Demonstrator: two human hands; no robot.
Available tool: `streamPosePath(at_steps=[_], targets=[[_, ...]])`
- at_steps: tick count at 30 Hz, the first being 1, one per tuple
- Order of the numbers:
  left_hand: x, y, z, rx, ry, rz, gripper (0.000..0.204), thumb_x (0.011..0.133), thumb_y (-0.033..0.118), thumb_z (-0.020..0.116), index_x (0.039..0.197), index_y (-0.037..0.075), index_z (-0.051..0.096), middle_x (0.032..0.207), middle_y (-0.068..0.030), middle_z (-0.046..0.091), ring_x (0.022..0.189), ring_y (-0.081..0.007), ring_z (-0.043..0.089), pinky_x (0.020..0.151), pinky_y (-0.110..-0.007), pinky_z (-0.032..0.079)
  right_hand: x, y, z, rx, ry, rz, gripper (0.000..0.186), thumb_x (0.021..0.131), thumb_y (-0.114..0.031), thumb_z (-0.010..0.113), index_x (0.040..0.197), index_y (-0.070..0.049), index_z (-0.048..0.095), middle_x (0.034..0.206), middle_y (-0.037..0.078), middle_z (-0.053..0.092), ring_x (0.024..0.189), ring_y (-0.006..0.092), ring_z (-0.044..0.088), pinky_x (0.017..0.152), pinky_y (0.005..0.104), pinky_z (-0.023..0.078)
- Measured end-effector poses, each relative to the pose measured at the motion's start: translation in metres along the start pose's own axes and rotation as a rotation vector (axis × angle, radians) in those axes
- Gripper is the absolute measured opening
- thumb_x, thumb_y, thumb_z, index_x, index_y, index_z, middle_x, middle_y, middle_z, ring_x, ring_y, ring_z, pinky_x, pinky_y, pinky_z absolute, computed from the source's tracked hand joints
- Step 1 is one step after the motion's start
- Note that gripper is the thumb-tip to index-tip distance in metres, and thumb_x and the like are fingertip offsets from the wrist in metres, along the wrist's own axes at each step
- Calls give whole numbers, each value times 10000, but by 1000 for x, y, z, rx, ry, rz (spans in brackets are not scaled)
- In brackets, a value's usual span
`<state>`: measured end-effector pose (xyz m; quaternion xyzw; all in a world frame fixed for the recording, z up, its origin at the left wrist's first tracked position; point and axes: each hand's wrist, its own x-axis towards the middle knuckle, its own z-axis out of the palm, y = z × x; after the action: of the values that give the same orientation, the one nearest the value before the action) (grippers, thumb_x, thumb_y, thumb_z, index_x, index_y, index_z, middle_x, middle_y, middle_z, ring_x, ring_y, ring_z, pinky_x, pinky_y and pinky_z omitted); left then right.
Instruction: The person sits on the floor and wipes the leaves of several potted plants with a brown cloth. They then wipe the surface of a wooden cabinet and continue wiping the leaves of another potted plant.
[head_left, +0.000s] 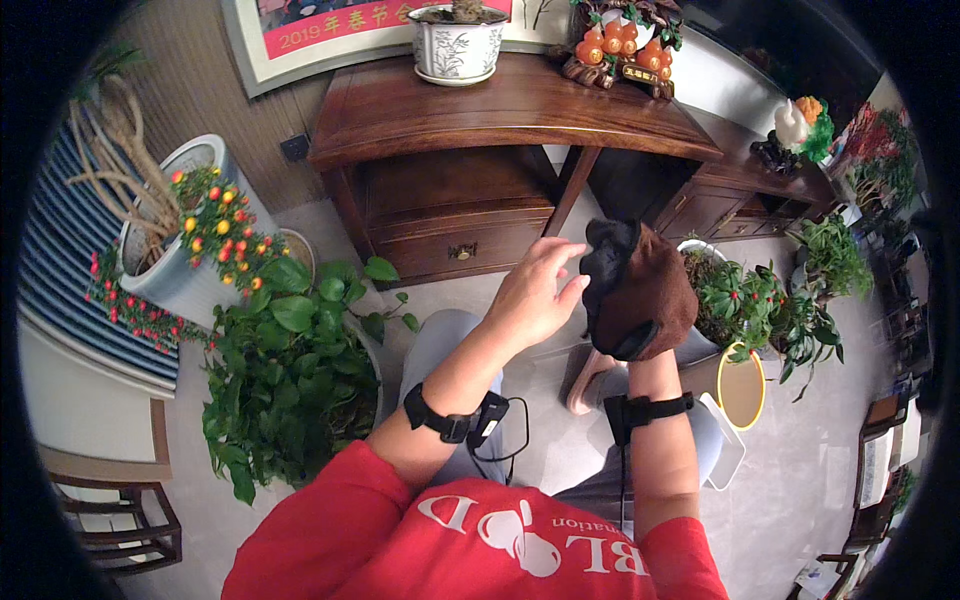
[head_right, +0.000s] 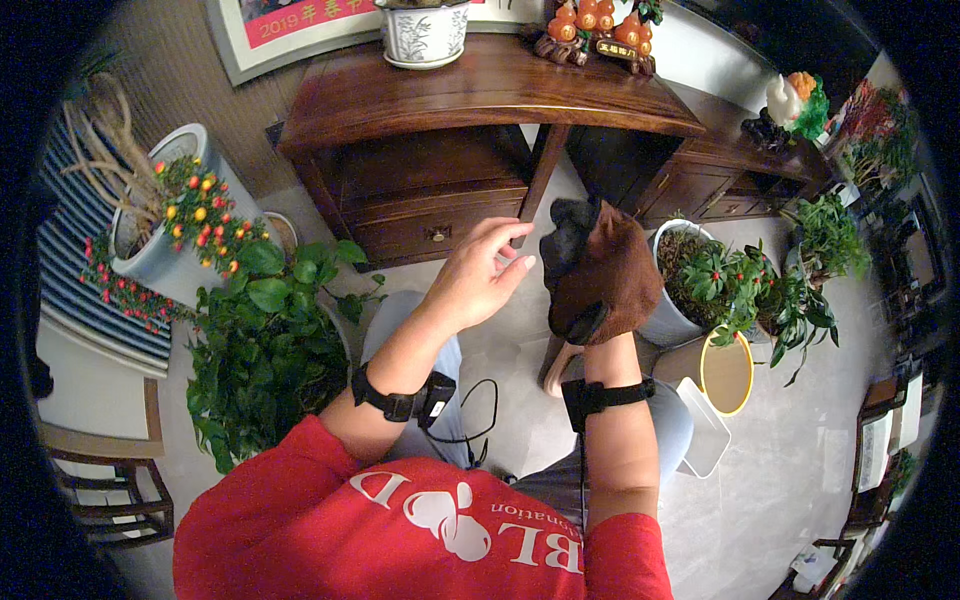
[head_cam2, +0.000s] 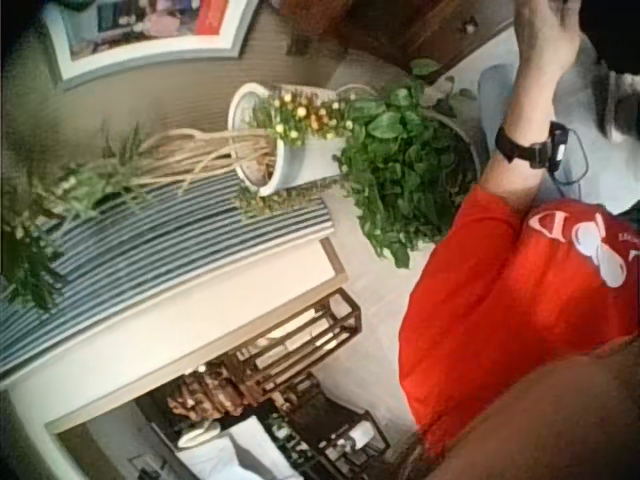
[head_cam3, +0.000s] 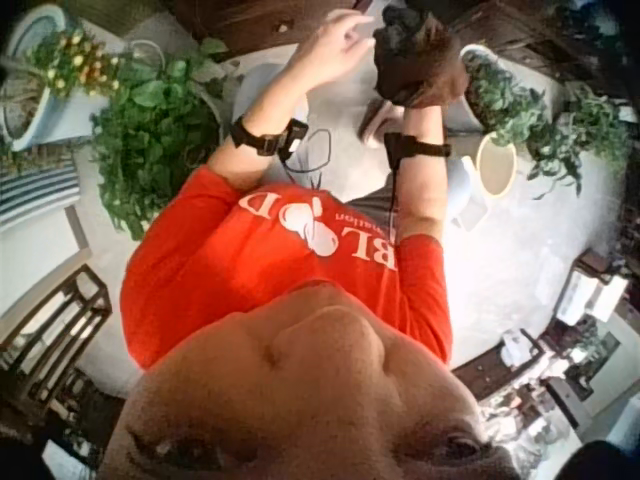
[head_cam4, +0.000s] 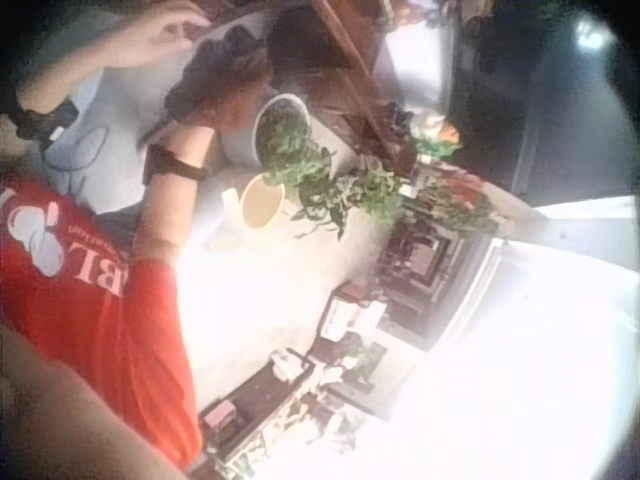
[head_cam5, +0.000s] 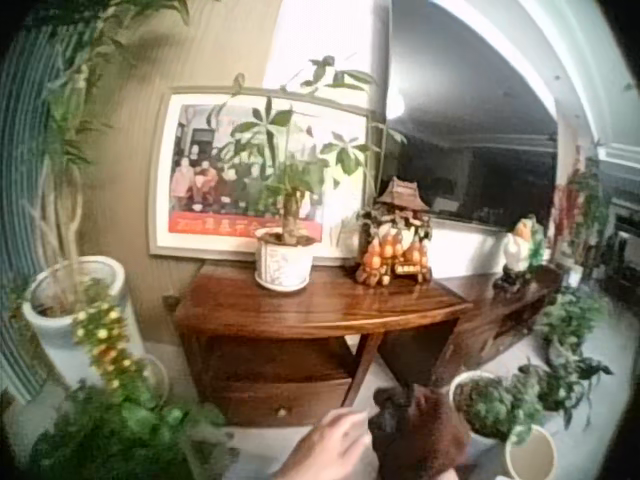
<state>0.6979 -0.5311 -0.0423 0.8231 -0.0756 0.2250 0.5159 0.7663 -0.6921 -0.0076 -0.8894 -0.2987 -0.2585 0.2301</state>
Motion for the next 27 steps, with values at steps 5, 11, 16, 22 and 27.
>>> streamPosePath(at_steps=[5,11,16,22,27], targets=[[21,-17,7,29,14,-60,374,906,146,678,1253,33,597,1259,-129,561,937,-192,633,768,-309,548,42,29,11,229,38,-9,257,715,-152,688,955,-62,684,927,136,693,889,305,671,796,367,515],[75,-29,-2,273,126,91,364,906,155,673,1244,38,604,1289,-155,551,978,-233,643,819,-340,543,104,66,4,-58,326,111,218,863,-228,653,1032,-99,702,986,123,715,873,295,679,742,360,521],[126,-38,-12,248,231,100,285,899,152,675,1158,38,642,1244,-164,580,1003,-275,644,864,-355,527,222,81,23,-46,67,197,380,969,-358,487,1158,-77,660,1101,168,671,1028,339,605,918,387,450],[169,-75,-46,472,357,223,179,861,96,667,1029,32,660,1142,-175,634,1048,-371,617,921,-422,503,317,49,149,-302,-562,133,728,943,-697,268,1522,-260,319,1604,139,229,1468,422,200,1150,656,160],[194,-117,-93,752,468,199,235,890,205,641,1052,39,680,1197,-156,649,1127,-349,603,1008,-487,430,314,45,202,-266,-715,-28,741,924,-745,263,1563,-383,168,1651,82,101,1500,421,69,1159,663,93]])
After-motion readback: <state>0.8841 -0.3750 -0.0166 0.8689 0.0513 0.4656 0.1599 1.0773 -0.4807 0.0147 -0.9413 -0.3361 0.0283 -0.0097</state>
